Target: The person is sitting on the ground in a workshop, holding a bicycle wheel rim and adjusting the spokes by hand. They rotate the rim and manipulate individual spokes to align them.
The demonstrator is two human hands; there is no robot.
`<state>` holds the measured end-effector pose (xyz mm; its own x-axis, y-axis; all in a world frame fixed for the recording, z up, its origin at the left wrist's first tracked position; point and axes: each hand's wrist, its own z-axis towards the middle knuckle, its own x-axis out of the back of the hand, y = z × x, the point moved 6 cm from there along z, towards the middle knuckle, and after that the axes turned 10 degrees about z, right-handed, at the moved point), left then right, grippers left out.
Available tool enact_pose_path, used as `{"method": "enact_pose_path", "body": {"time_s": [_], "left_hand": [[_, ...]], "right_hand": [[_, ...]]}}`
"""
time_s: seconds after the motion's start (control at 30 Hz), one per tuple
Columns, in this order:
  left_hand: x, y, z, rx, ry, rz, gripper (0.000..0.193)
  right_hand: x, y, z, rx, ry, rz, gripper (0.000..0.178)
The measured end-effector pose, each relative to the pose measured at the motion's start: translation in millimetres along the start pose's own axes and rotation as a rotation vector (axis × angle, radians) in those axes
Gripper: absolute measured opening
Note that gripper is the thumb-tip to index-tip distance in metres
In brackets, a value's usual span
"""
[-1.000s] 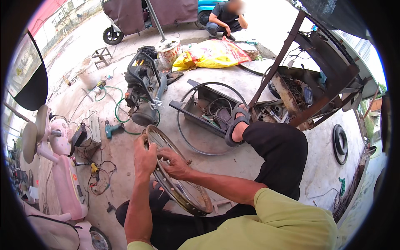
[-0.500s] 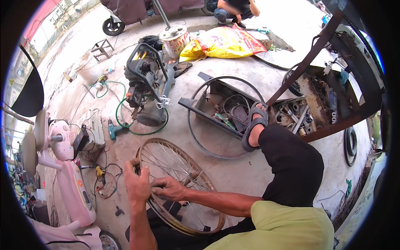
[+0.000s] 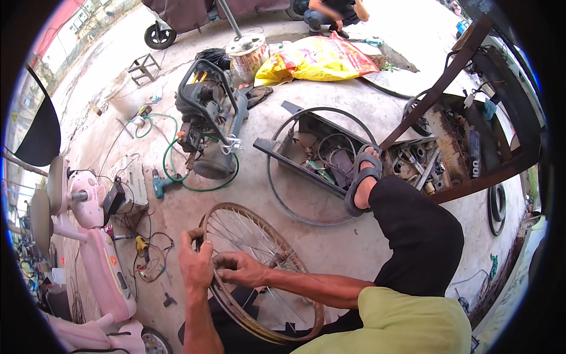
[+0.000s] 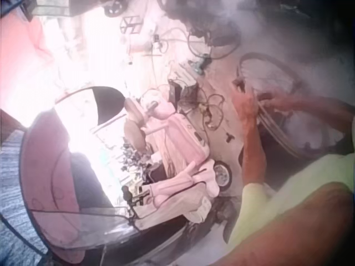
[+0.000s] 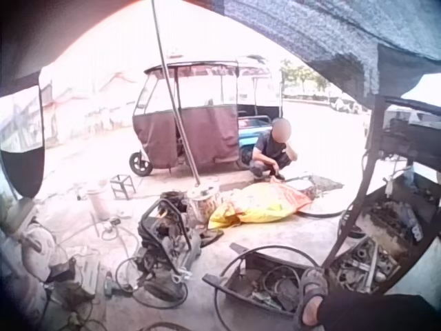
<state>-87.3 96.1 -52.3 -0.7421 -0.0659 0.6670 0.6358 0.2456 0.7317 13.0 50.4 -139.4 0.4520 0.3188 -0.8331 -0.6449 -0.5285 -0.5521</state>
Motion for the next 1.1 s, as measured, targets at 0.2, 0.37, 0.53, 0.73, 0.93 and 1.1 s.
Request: {"method": "enact_pose_path", "body": {"time_s": [0.2,0.37,0.53,0.73,0.93,1.1], "left_hand": [[1.0,-14.1,6.5,0.016,-0.004,0.040,0.030],[2.3,-26.5,10.3,0.022,0.002,0.015,0.031],[2.9,-26.9,13.0,0.067,-0.011,-0.019,0.031],[4.0,-29.0,14.3,0.053,0.005,-0.016,0.030],[4.3,-28.0,12.5,0.056,0.021,-0.047,0.029],[3.6,-22.4,12.7,0.041,0.025,-0.026,0.029]], "right_hand": [[3.9,9.7,7.0,0.080,-0.014,-0.030,0.015],[4.2,16.9,7.1,0.005,0.033,-0.095,0.016],[1.0,10.0,11.6,-0.052,0.020,-0.168,0.020],[8.1,21.2,23.9,-0.026,-0.095,-0.078,0.020],[4.0,15.8,21.2,0.028,-0.101,-0.102,0.020],[10.0,22.5,22.6,-0.007,-0.110,-0.088,0.025]]}}
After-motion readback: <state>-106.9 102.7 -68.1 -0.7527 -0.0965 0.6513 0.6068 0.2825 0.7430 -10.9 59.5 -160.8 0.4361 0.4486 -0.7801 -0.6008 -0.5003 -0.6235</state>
